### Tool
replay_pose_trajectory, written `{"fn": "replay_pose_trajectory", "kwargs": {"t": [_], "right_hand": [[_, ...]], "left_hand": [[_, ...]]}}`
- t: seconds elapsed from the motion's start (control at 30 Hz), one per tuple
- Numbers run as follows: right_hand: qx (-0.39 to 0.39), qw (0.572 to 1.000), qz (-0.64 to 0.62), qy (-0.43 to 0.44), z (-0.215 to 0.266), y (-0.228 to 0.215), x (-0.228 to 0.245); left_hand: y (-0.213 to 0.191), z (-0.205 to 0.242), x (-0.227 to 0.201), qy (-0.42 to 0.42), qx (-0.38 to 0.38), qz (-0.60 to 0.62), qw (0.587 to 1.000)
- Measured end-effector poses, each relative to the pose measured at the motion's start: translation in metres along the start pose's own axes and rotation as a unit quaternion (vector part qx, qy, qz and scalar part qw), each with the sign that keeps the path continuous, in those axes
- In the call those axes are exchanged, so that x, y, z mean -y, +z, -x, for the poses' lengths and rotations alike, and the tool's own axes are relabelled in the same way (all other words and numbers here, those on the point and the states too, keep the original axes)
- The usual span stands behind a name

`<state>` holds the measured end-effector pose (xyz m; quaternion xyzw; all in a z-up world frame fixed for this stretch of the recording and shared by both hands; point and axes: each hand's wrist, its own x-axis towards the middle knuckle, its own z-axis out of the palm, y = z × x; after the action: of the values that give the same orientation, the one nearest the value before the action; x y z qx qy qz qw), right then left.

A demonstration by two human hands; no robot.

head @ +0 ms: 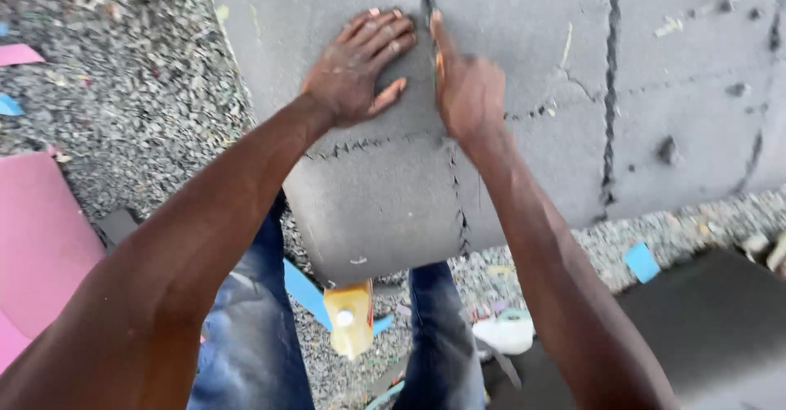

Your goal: Cutting a large block of grey upholstery foam into smaller squares using a long hand blade along marked lines.

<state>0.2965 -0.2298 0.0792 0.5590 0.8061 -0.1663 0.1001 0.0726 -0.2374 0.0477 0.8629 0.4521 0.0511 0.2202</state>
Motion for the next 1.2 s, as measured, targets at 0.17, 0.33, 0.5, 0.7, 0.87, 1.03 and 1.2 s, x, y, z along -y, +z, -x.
{"fn": "replay_pose_trajectory", "kwargs": {"t": [0.17, 0.33, 0.5, 0.7, 0.87, 1.03, 1.2], "right_hand": [[0.072, 0.995, -0.023, 0.058, 0.126, -0.033, 0.010], [0.024, 0.998, 0.050, 0.026, 0.049, 0.007, -0.003], [0.064, 0.996, 0.040, 0.045, 0.117, 0.003, 0.002], [0.126, 0.990, 0.014, 0.063, 0.146, -0.015, 0.003], [0.029, 0.999, 0.033, 0.016, 0.102, 0.036, -0.022], [0.022, 0.997, -0.076, -0.017, 0.228, 0.011, -0.012], [0.004, 1.000, -0.012, -0.007, 0.170, 0.030, -0.025]], "left_hand": [[-0.004, -0.008, 0.009, -0.016, 0.071, 0.002, 0.997], [-0.008, -0.004, 0.000, -0.038, 0.076, 0.010, 0.996], [0.007, 0.012, 0.003, 0.044, -0.110, 0.016, 0.993], [0.008, 0.030, -0.071, -0.019, -0.013, 0.033, 0.999], [0.039, 0.046, -0.103, -0.008, 0.013, 0.045, 0.999], [0.040, 0.052, -0.091, 0.017, -0.077, -0.004, 0.997], [0.046, 0.042, -0.095, 0.024, -0.113, 0.024, 0.993]]}}
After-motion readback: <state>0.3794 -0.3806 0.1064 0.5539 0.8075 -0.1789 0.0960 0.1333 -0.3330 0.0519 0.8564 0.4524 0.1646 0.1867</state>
